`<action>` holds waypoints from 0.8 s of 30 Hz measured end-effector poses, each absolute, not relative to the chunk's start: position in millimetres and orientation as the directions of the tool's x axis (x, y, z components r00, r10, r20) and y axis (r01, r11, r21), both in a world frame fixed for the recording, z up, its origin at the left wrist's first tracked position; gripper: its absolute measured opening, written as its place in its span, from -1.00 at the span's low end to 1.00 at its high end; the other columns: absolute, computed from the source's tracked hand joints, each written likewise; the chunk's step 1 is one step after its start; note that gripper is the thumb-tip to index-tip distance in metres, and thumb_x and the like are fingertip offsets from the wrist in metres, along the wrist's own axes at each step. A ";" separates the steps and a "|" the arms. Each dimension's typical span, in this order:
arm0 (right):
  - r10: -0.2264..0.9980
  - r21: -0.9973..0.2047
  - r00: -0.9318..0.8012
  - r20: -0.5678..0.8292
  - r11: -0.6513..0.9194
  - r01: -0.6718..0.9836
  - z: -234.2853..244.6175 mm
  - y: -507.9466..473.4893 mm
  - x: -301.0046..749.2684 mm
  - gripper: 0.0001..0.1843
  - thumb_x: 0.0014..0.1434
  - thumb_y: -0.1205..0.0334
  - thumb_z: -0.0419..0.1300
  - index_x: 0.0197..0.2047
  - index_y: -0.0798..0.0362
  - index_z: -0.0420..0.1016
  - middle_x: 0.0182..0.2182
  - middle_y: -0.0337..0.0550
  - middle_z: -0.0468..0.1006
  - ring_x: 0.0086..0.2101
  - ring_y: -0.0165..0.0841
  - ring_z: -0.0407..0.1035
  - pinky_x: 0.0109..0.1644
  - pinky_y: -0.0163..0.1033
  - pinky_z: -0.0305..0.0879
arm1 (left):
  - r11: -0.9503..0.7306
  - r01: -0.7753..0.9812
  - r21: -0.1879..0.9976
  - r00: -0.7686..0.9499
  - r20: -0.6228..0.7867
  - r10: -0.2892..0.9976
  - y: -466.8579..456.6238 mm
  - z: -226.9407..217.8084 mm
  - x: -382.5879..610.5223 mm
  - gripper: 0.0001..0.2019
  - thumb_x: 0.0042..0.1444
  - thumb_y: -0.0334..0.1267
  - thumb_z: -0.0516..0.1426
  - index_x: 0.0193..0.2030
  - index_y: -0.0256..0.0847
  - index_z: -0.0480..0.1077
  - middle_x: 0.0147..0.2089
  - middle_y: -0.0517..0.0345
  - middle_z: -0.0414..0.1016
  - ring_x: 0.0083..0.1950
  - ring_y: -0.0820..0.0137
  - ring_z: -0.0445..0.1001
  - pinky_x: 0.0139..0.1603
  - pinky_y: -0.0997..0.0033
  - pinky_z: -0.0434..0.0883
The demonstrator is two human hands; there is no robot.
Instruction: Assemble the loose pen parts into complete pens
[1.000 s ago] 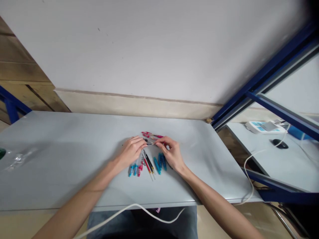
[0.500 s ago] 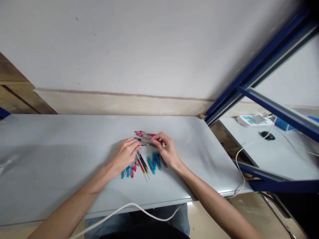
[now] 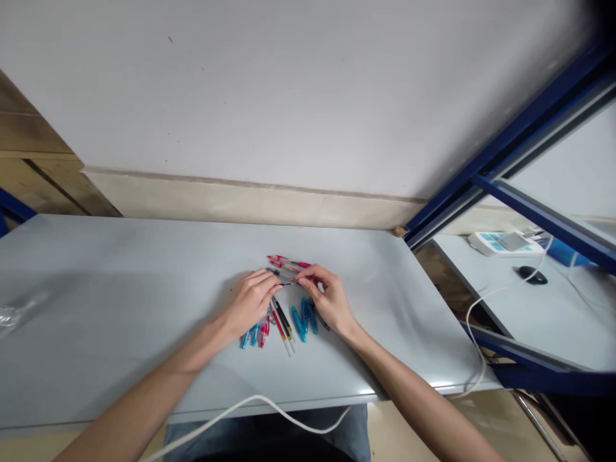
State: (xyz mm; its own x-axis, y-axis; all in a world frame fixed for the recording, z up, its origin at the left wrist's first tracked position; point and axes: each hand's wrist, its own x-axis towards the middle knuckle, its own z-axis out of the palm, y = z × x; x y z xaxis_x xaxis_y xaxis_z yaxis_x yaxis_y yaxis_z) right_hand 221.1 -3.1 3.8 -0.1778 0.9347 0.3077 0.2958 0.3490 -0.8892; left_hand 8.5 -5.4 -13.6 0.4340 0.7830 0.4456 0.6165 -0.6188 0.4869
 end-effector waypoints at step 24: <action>0.927 -0.540 -0.366 0.082 0.350 0.765 12.0 -49.0 267.3 -0.95 0.33 0.25 0.17 -0.16 0.02 0.42 -0.23 -0.09 0.47 -0.23 -0.22 0.38 -0.15 -0.17 0.31 | -0.521 0.616 0.591 0.347 0.390 0.853 -0.5 -14.1 3.4 -0.79 0.43 -0.26 0.01 -0.14 -0.16 0.46 -0.22 0.17 0.52 -0.25 0.40 0.48 -0.17 0.40 0.37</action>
State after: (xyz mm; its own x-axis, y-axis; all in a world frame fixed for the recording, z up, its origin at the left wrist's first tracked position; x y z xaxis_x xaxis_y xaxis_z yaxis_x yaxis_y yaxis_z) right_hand 267.3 -49.0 12.0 -0.3661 0.9269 0.0824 0.7652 0.3503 -0.5402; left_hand 3.4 -0.5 -14.1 0.3466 0.8530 0.3902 0.6160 -0.5207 0.5912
